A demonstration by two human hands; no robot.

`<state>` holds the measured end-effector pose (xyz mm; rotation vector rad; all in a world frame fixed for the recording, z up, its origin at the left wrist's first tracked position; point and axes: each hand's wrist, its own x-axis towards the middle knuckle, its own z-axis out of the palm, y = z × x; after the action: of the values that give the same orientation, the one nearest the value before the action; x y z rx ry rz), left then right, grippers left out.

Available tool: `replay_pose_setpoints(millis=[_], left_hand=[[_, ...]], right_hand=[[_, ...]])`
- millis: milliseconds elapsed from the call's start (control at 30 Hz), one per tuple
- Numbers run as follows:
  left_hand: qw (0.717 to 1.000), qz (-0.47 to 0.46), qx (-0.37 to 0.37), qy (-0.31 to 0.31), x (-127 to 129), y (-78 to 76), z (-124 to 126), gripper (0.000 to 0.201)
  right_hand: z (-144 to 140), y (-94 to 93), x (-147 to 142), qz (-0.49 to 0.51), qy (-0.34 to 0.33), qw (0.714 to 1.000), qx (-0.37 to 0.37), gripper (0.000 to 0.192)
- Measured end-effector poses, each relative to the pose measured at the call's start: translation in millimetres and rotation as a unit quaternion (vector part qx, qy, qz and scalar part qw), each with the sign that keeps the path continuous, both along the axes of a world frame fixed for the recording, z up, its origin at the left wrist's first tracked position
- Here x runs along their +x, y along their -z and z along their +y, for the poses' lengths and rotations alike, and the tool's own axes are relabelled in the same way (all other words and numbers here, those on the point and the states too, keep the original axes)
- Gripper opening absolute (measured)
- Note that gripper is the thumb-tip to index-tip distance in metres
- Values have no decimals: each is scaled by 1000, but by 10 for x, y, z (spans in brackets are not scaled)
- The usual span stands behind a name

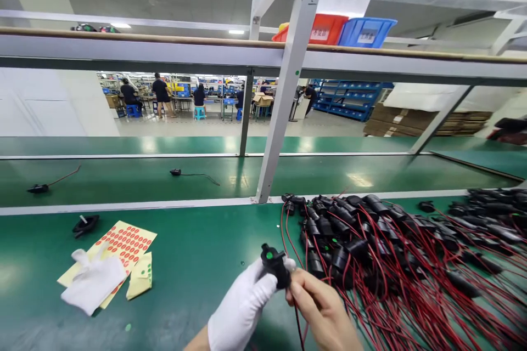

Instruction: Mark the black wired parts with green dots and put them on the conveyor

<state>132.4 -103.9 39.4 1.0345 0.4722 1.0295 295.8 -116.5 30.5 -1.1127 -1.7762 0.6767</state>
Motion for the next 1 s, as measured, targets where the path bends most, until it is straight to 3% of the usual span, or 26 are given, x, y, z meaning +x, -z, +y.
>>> replay_pose_setpoints(millis=[133, 233, 333, 433, 633, 800, 900, 1000], left_hand=[[992, 119, 24, -31, -101, -73, -59, 55], [989, 132, 21, -57, -123, -18, -83, 50], [989, 136, 14, -54, -107, -1, -119, 43], [988, 149, 12, -42, -75, -39, -154, 37], [983, 183, -3, -28, -37, -111, -193, 31], [976, 207, -51, -39, -28, -174, -230, 28], [986, 140, -86, -5, 3, -139, -241, 41], [984, 16, -164, 60, 58, -45, -227, 61]], right_hand=[[-57, -6, 99, -58, -62, 994, 63, 35], [-79, -103, 238, -130, 3, 973, 193, 4], [-124, -230, 303, -180, 24, 930, 319, 45], [-158, -348, 260, -212, -30, 911, 352, 47], [-165, -500, 161, -203, -65, 917, 338, 40], [-121, -435, 159, -146, -71, 943, 292, 32], [-61, -306, 171, -76, -67, 975, 199, 30], [1, -202, 187, -8, -81, 996, 33, 45]])
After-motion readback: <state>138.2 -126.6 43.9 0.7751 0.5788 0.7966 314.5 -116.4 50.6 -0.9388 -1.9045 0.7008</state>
